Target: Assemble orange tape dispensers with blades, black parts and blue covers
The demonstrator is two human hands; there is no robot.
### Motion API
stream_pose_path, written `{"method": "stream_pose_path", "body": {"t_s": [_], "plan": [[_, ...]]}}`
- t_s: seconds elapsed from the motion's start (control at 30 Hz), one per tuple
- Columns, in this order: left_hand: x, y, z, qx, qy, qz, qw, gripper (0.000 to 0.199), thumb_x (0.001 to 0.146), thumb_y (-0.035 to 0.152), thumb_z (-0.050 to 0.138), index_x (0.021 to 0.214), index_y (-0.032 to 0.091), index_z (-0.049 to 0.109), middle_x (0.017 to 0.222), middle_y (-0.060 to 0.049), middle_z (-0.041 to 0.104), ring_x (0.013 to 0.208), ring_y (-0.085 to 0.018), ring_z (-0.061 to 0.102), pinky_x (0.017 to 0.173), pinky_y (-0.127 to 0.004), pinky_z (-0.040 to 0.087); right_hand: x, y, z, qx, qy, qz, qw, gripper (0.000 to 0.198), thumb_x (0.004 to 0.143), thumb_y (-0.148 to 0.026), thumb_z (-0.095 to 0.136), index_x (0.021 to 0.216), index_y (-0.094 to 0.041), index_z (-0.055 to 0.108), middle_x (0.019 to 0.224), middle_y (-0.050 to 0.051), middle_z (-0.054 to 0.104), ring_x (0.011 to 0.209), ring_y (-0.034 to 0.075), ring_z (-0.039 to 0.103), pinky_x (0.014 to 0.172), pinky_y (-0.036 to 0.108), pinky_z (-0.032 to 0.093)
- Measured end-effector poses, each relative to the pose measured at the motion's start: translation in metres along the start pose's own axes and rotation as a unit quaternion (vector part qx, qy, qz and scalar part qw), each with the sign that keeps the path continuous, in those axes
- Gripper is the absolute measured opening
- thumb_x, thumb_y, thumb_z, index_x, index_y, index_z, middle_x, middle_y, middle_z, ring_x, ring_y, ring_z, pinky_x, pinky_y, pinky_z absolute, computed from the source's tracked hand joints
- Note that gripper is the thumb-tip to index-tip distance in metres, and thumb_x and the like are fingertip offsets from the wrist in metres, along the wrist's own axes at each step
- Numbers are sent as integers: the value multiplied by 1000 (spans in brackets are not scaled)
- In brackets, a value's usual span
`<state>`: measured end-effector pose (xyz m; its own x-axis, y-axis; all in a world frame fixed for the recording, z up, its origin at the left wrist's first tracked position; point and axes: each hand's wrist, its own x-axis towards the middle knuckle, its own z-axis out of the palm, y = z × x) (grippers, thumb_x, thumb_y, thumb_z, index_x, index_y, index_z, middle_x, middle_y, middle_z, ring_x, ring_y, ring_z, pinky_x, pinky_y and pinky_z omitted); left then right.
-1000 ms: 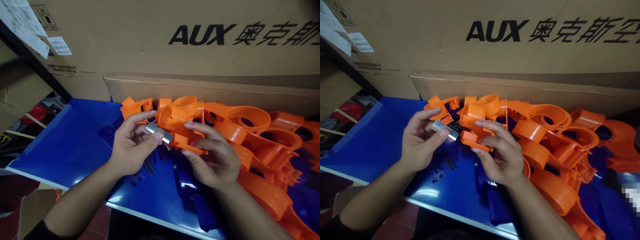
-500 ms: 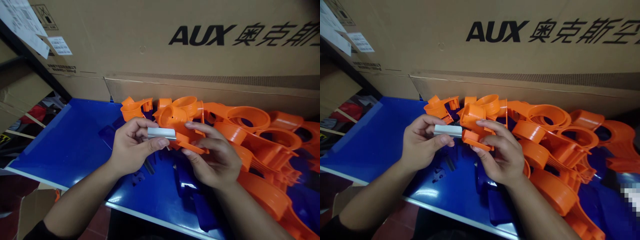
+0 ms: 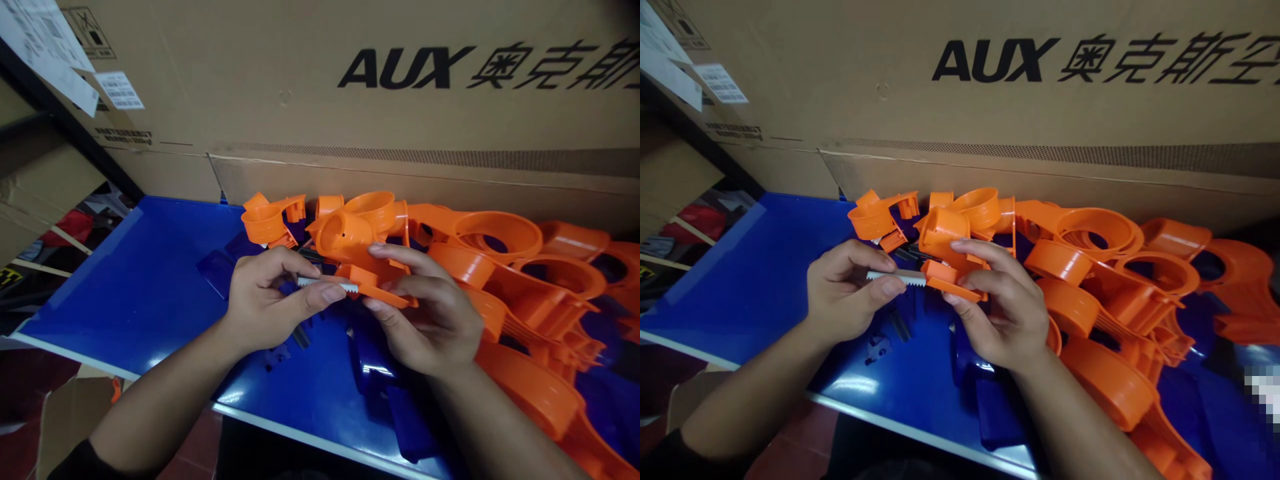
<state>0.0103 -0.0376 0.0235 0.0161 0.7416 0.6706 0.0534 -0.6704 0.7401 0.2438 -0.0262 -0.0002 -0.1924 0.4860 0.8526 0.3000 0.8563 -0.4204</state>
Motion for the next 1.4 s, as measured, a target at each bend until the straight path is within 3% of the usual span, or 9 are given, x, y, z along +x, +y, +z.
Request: {"method": "stream_pose_path", "body": {"t_s": [0.4, 0.63, 0.87, 1.17, 1.4], "plan": [[10, 2, -8, 66, -40, 105, 991, 27, 86, 38, 94, 77, 20, 75, 62, 3, 74, 48, -8, 63, 48, -18, 48, 0, 0, -1, -5, -5, -10, 1000, 33, 82, -10, 87, 106, -26, 70, 137, 11, 78, 121, 35, 79, 102, 56, 67], [15, 3, -15, 130, -60, 137, 980, 30, 87, 44, 93, 78, 21, 76, 64, 3, 76, 50, -8, 65, 50, -19, 47, 2, -1, -1, -12, -17, -21, 1000, 33, 81, -9, 87, 105, -25, 71, 138, 14, 78, 121, 35, 79, 103, 57, 67], [18, 5, -20, 146, -114, 122, 975, 20, 89, 42, 90, 85, 26, 78, 69, 1, 79, 57, -15, 74, 54, -25, 56, 1, -1, -1, -16, -23, -20, 999, 31, 83, -12, 86, 105, -26, 71, 138, 12, 78, 121, 35, 79, 102, 59, 67], [16, 10, -23, 131, -96, 113, 980, 10, 97, 30, 84, 93, 22, 81, 83, -2, 85, 67, -12, 78, 66, -21, 63, 2, 0, -2, -13, -16, -17, 1000, 35, 81, -9, 86, 107, -26, 71, 139, 13, 78, 122, 35, 79, 103, 58, 67], [16, 11, -21, 115, -99, 99, 983, 10, 97, 30, 83, 92, 21, 81, 80, -2, 84, 64, -12, 77, 64, -20, 62, 2, 0, -2, -18, -11, -21, 1000, 33, 81, -10, 88, 104, -26, 70, 136, 12, 79, 121, 35, 79, 101, 58, 68]]}}
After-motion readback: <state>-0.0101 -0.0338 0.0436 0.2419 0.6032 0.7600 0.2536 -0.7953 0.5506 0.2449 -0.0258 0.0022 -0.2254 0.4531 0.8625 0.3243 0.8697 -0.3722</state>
